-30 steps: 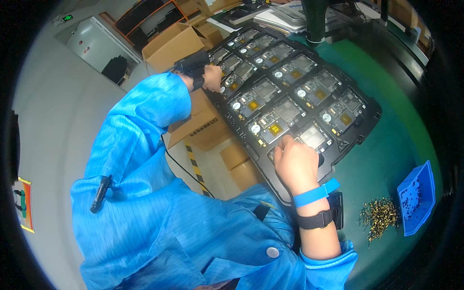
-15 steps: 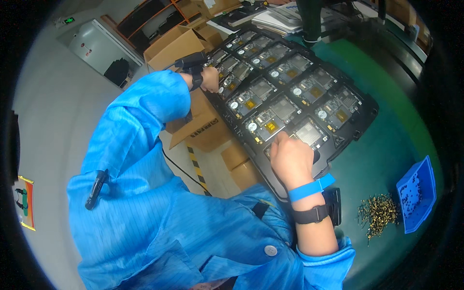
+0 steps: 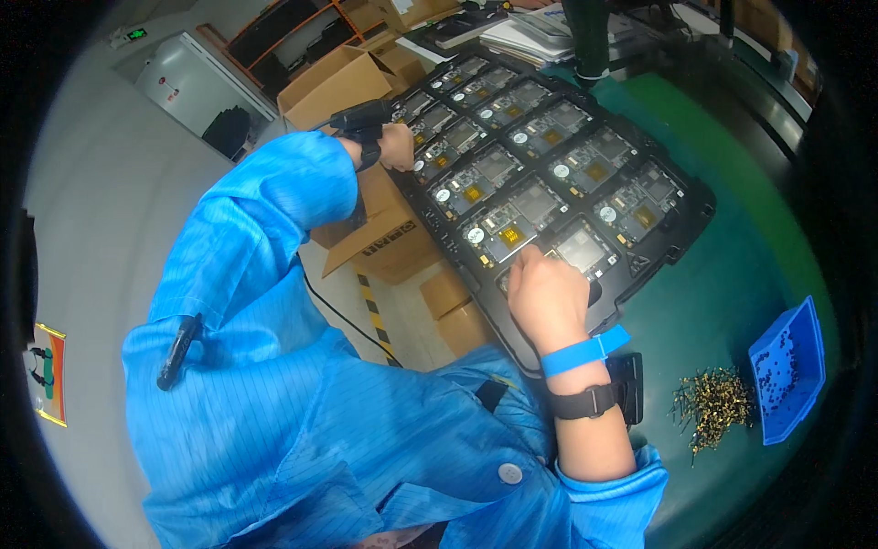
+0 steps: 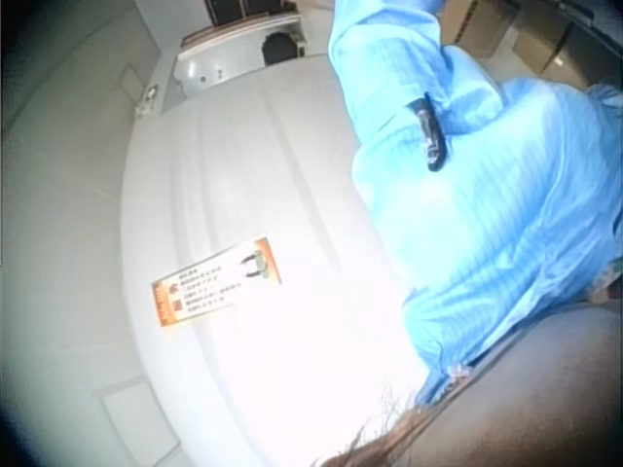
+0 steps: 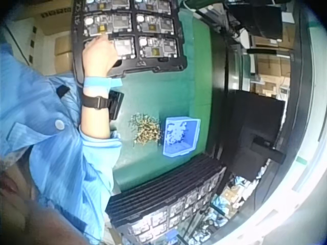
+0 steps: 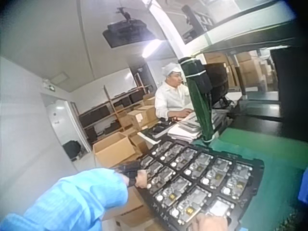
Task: Assembling electronic circuit boards and placing them into a tray.
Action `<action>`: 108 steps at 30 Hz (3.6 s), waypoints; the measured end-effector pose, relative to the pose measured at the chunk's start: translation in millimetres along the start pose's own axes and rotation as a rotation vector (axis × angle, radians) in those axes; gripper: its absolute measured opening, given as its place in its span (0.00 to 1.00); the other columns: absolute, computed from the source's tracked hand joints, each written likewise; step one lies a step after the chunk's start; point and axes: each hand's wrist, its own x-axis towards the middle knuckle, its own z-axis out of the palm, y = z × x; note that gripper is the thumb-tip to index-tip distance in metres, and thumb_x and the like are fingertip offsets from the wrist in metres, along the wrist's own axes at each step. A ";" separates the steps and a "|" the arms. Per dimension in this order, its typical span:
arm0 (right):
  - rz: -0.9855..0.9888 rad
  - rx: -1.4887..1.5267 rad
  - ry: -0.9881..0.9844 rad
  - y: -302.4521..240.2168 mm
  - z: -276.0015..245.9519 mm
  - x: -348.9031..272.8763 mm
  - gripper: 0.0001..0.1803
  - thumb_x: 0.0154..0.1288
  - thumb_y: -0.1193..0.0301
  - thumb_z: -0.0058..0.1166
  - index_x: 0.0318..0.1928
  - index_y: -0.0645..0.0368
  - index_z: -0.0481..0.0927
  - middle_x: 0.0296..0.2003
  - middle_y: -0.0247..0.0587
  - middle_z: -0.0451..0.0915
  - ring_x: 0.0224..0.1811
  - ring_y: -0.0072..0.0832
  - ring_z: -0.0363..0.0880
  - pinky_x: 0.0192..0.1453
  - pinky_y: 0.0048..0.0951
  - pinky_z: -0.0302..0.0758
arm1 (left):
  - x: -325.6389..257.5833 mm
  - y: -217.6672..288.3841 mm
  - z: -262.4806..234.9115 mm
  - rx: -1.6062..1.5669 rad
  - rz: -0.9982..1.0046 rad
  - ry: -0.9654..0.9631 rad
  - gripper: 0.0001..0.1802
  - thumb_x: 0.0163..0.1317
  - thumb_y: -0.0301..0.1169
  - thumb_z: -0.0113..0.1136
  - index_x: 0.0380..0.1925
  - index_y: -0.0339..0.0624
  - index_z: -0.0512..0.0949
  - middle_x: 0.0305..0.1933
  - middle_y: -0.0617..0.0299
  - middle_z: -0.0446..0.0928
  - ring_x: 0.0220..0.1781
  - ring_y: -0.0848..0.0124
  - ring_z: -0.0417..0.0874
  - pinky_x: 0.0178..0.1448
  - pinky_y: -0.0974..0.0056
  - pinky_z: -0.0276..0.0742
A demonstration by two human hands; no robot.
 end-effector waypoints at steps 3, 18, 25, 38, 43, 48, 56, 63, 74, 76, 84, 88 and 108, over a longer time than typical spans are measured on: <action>0.007 0.012 0.010 2.1 0.5 0.5 0.06 0.53 0.69 0.50 0.24 0.57 0.75 0.17 0.48 0.76 0.22 0.45 0.76 0.28 0.41 0.72 | -1.0 3.4 -2.6 0.119 0.162 -0.033 0.05 0.44 0.32 0.63 0.17 0.50 0.76 0.19 0.65 0.74 0.23 0.68 0.77 0.25 0.60 0.70; 0.014 -0.008 -0.030 0.4 -0.4 0.3 0.07 0.53 0.68 0.49 0.26 0.58 0.74 0.18 0.49 0.76 0.22 0.45 0.76 0.28 0.43 0.72 | -104.5 41.1 -19.8 -0.123 0.042 0.374 0.08 0.44 0.32 0.55 0.14 0.42 0.79 0.16 0.64 0.77 0.16 0.74 0.78 0.23 0.68 0.74; -0.003 0.004 -0.032 0.5 -1.4 0.7 0.06 0.52 0.68 0.50 0.26 0.58 0.74 0.17 0.49 0.76 0.22 0.45 0.76 0.27 0.43 0.72 | -118.5 31.3 -22.4 -0.664 0.092 0.198 0.07 0.51 0.32 0.57 0.24 0.41 0.79 0.25 0.65 0.79 0.27 0.80 0.78 0.30 0.75 0.73; 0.052 0.106 0.014 4.6 -2.8 -1.2 0.07 0.52 0.67 0.51 0.28 0.59 0.75 0.16 0.51 0.74 0.23 0.47 0.76 0.28 0.43 0.72 | -159.5 95.7 12.2 -1.818 0.784 -0.349 0.08 0.54 0.31 0.59 0.33 0.40 0.74 0.26 0.65 0.72 0.24 0.81 0.68 0.26 0.77 0.66; 0.436 1.127 0.014 8.5 -10.8 0.9 0.12 0.62 0.62 0.46 0.32 0.57 0.75 0.21 0.34 0.75 0.21 0.26 0.73 0.22 0.25 0.64 | -190.2 181.0 15.4 -1.654 0.891 -0.303 0.06 0.54 0.29 0.58 0.30 0.37 0.75 0.24 0.61 0.75 0.23 0.78 0.72 0.28 0.75 0.68; 0.747 1.757 -0.098 3.3 -36.5 -1.0 0.17 0.67 0.57 0.38 0.38 0.58 0.70 0.28 0.33 0.73 0.23 0.16 0.70 0.21 0.15 0.60 | -206.0 243.8 10.9 -0.786 0.934 0.592 0.07 0.52 0.28 0.58 0.30 0.38 0.78 0.25 0.59 0.76 0.24 0.70 0.76 0.30 0.70 0.70; 0.601 2.288 -0.297 25.5 -25.2 -8.0 0.15 0.69 0.62 0.35 0.38 0.62 0.69 0.30 0.36 0.73 0.26 0.19 0.72 0.25 0.17 0.71 | -203.0 241.4 19.7 -0.701 1.120 0.809 0.06 0.50 0.30 0.58 0.29 0.42 0.79 0.22 0.58 0.71 0.27 0.61 0.75 0.30 0.62 0.70; 0.810 1.753 -0.142 15.0 -34.0 -5.7 0.20 0.69 0.61 0.34 0.49 0.65 0.68 0.48 0.47 0.73 0.51 0.33 0.72 0.57 0.35 0.66 | -208.5 257.0 23.7 -0.109 1.063 0.916 0.03 0.42 0.29 0.53 0.17 0.43 0.73 0.25 0.60 0.72 0.30 0.65 0.75 0.32 0.63 0.70; 0.868 1.675 -0.136 34.0 -90.9 -29.2 0.07 0.67 0.70 0.35 0.30 0.53 0.63 0.14 0.22 0.47 0.12 0.11 0.44 0.12 0.14 0.48 | -105.8 68.7 -10.0 -0.549 0.386 0.762 0.12 0.52 0.32 0.53 0.37 0.43 0.78 0.36 0.54 0.78 0.37 0.59 0.79 0.43 0.59 0.74; 0.880 1.665 -0.038 36.8 -106.8 -33.8 0.08 0.65 0.70 0.40 0.29 0.58 0.67 0.11 0.25 0.55 0.11 0.15 0.51 0.14 0.17 0.54 | -60.3 -4.9 -2.7 -0.352 0.124 0.881 0.10 0.51 0.31 0.54 0.35 0.47 0.79 0.36 0.57 0.79 0.39 0.59 0.79 0.44 0.57 0.74; 0.880 1.258 0.070 42.4 -85.0 -28.4 0.09 0.64 0.65 0.46 0.27 0.53 0.68 0.11 0.20 0.53 0.10 0.10 0.45 0.11 0.16 0.42 | -18.9 -99.7 16.5 -0.433 0.091 0.904 0.05 0.48 0.28 0.58 0.27 0.46 0.79 0.34 0.55 0.73 0.41 0.57 0.74 0.45 0.58 0.70; 0.607 0.727 0.021 33.9 -61.5 -25.6 0.11 0.64 0.65 0.48 0.26 0.58 0.71 0.15 0.21 0.63 0.13 0.07 0.50 0.15 0.15 0.44 | -15.2 -103.1 11.1 -0.343 0.169 0.808 0.06 0.48 0.28 0.59 0.28 0.47 0.79 0.34 0.56 0.73 0.41 0.59 0.74 0.45 0.59 0.70; 0.377 0.282 -0.031 12.9 -44.3 -23.8 0.10 0.59 0.74 0.51 0.24 0.67 0.73 0.14 0.41 0.70 0.16 0.24 0.67 0.22 0.27 0.64 | 37.3 -86.4 -13.0 0.339 -0.165 0.474 0.12 0.45 0.40 0.57 0.18 0.44 0.81 0.23 0.53 0.79 0.27 0.57 0.80 0.32 0.59 0.76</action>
